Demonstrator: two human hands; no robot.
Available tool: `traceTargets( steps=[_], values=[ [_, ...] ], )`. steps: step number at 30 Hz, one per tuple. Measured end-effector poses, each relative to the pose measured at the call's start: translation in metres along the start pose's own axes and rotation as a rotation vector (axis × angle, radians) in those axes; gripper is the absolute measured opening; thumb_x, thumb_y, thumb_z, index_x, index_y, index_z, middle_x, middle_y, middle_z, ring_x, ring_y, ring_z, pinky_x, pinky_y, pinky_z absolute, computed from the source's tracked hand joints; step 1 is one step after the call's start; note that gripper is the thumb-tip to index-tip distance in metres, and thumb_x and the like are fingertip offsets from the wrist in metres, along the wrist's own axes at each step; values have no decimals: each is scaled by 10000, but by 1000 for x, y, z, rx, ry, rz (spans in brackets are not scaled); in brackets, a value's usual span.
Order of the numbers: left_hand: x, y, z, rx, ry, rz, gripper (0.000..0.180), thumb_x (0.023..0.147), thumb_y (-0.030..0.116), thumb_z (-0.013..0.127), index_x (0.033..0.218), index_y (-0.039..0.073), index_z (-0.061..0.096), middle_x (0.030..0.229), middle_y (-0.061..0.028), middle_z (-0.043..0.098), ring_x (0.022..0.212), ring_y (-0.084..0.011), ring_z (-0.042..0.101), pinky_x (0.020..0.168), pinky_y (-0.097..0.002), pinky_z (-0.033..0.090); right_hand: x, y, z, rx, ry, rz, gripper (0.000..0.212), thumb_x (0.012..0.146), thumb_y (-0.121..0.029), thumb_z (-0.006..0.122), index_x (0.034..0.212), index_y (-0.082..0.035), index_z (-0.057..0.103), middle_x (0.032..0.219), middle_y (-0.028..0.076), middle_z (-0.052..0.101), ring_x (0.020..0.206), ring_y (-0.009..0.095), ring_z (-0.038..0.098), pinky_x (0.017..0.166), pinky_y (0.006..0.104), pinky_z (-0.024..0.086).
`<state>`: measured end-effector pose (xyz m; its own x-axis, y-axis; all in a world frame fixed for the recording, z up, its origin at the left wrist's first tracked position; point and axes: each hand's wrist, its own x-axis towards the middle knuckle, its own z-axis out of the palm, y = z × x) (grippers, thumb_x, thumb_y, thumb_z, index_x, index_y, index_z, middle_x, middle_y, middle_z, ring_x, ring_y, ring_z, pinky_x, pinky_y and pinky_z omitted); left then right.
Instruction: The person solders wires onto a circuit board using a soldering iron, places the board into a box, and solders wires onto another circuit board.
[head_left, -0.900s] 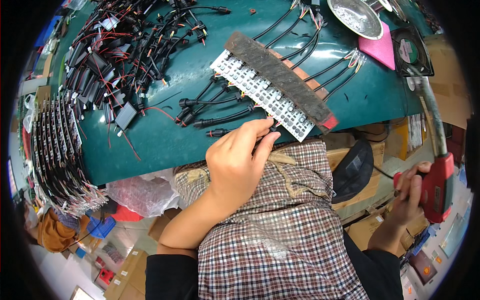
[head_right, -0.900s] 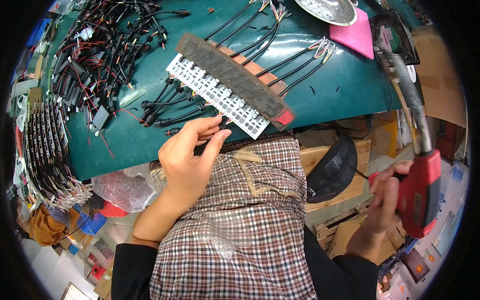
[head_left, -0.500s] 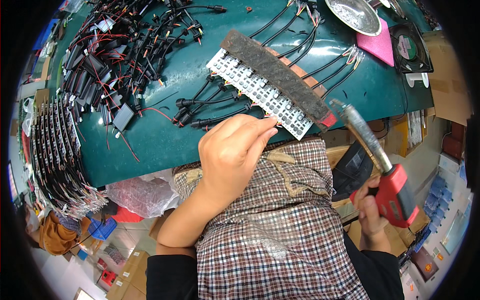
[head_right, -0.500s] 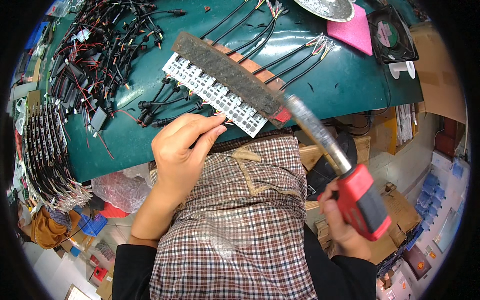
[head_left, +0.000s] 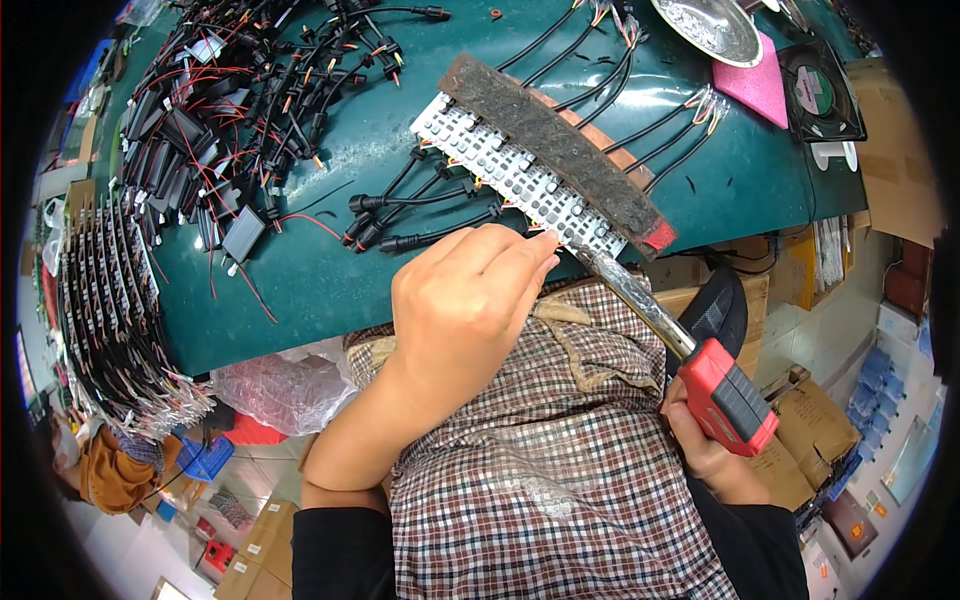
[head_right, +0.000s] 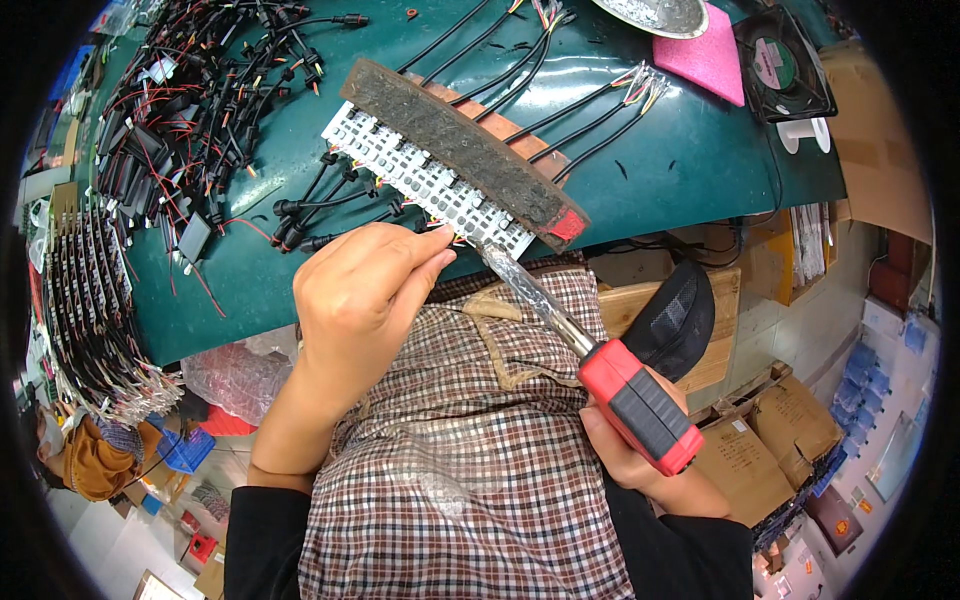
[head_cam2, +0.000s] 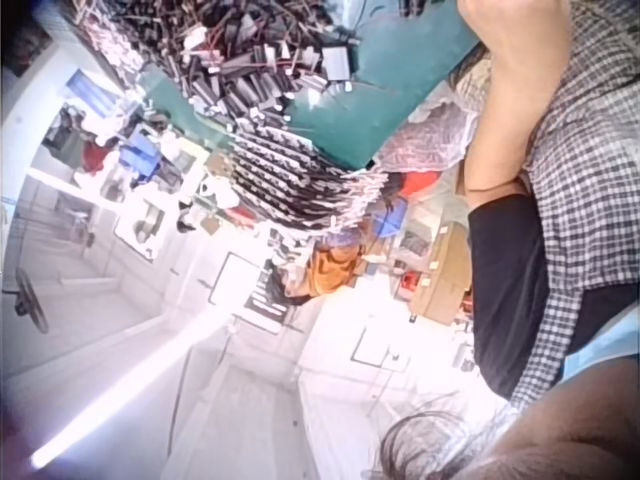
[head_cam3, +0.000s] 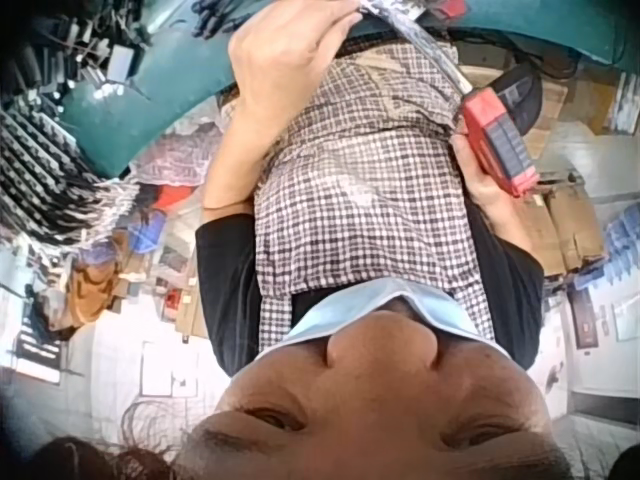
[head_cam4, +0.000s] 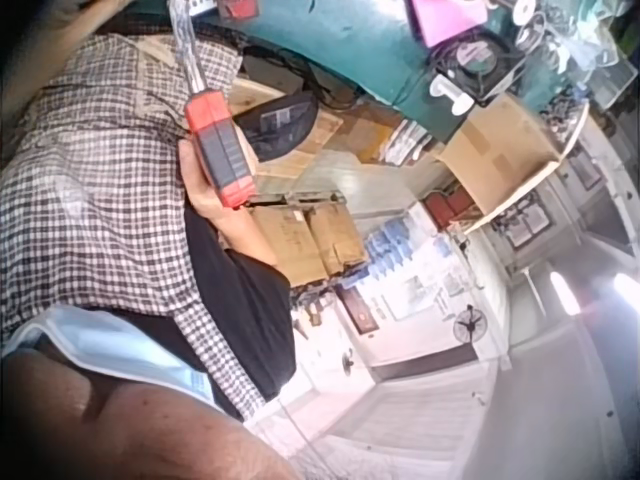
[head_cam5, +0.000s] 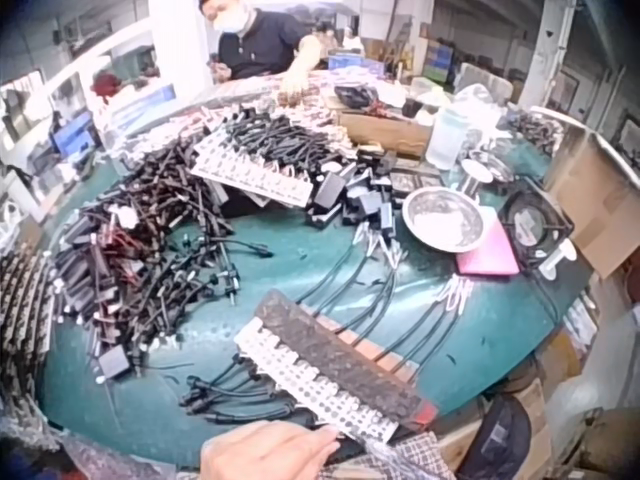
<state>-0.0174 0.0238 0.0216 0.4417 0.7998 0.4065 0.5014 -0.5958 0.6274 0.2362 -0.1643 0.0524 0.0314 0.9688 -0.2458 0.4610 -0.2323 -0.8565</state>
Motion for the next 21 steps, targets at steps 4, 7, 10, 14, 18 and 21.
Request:
traceTargets(
  steps=[4, 7, 10, 14, 18, 21],
  values=[
    [2, 1, 0, 20, -3, 19, 243, 741, 13, 858, 971, 39, 783, 792, -87, 713, 676, -244, 684, 593, -339, 531, 1, -1, 0, 19, -27, 38, 177, 831, 6, 741, 1004, 15, 699, 850, 119, 675, 729, 273, 669, 664, 372, 517],
    [2, 3, -1, 42, -6, 28, 244, 739, 11, 856, 970, 38, 781, 789, -84, 706, 668, -246, 673, 585, -344, 525, 4, -5, 4, 32, 26, 2, 193, 841, 3, 741, 1029, 19, 700, 843, 115, 674, 731, 268, 671, 667, 368, 517],
    [2, 3, -2, 64, -21, 30, 248, 738, 10, 854, 973, 38, 779, 790, -82, 699, 666, -246, 664, 579, -347, 519, 4, -5, 5, 41, 24, 14, 206, 848, -4, 743, 1048, 20, 701, 848, 112, 678, 734, 263, 675, 674, 366, 521],
    [3, 4, -2, 74, -28, 46, 253, 739, 12, 853, 978, 39, 777, 792, -79, 694, 667, -244, 659, 578, -348, 515, 1, 0, 5, 78, 16, 23, 195, 851, -7, 746, 1038, 20, 701, 850, 111, 684, 736, 262, 678, 680, 366, 525],
    [2, 2, -3, 89, -37, 53, 254, 737, 14, 853, 978, 39, 777, 787, -77, 690, 662, -243, 654, 574, -350, 511, 0, -3, -1, 12, -14, 30, 187, 846, -14, 750, 1025, 10, 703, 841, 107, 689, 719, 258, 680, 673, 359, 528],
    [3, 2, -4, 96, -47, 61, 251, 737, 16, 852, 975, 40, 776, 783, -73, 686, 660, -240, 651, 571, -351, 507, -3, -3, -2, 10, -15, 32, 181, 844, -19, 749, 1018, 3, 706, 832, 105, 689, 712, 258, 683, 666, 355, 528]
  ],
)
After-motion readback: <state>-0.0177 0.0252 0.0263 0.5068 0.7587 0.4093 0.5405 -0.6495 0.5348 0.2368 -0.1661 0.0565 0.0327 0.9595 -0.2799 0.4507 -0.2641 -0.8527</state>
